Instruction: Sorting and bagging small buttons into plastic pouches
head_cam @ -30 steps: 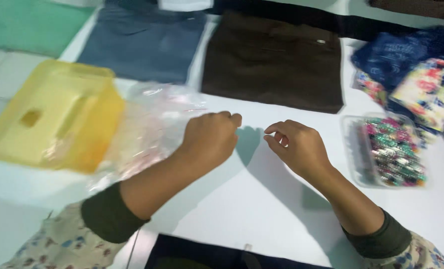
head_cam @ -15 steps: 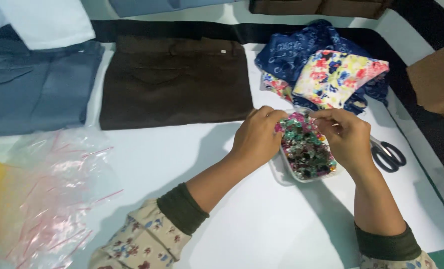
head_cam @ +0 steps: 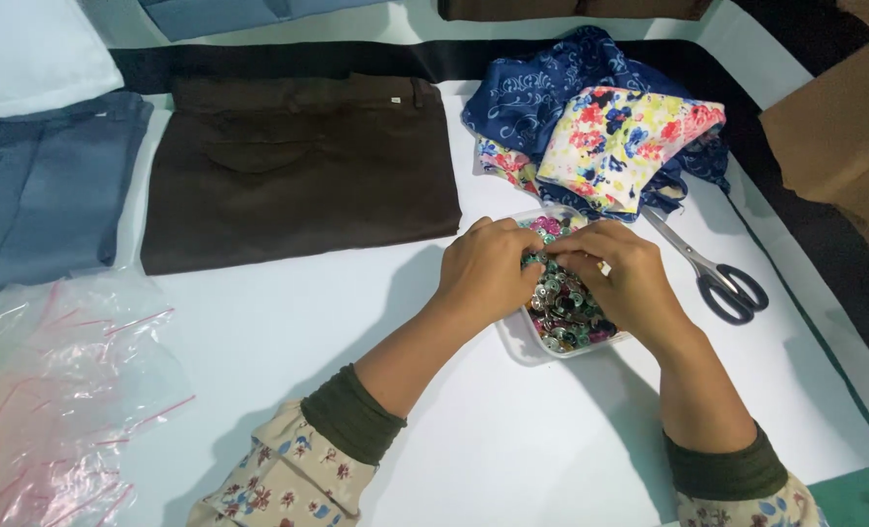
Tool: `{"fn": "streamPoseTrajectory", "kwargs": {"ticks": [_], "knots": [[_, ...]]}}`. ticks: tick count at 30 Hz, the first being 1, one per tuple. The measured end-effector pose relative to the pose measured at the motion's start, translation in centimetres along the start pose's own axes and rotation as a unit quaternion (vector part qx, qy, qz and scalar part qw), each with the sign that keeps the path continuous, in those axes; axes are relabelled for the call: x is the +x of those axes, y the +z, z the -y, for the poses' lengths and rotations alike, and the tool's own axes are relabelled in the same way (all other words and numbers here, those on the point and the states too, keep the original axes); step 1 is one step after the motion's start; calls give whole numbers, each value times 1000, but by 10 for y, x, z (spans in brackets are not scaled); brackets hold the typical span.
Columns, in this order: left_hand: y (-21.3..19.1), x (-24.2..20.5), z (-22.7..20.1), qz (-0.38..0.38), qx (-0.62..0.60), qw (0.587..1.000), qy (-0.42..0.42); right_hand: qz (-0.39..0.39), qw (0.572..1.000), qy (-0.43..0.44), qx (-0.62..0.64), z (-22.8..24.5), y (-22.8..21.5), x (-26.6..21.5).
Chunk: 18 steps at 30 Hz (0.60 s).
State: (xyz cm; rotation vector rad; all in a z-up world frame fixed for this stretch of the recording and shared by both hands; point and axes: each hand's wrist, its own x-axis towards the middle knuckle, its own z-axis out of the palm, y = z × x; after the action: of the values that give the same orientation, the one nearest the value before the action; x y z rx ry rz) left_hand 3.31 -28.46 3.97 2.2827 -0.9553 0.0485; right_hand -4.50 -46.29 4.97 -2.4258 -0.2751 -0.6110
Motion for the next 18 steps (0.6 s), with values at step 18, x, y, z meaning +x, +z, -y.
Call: {"fn": "streamPoseTrajectory", "kwargs": {"ticks": [18], "knots": [[49, -6, 19, -171, -32, 980, 102, -73, 995, -62, -32, -20, 10, -3]]}}
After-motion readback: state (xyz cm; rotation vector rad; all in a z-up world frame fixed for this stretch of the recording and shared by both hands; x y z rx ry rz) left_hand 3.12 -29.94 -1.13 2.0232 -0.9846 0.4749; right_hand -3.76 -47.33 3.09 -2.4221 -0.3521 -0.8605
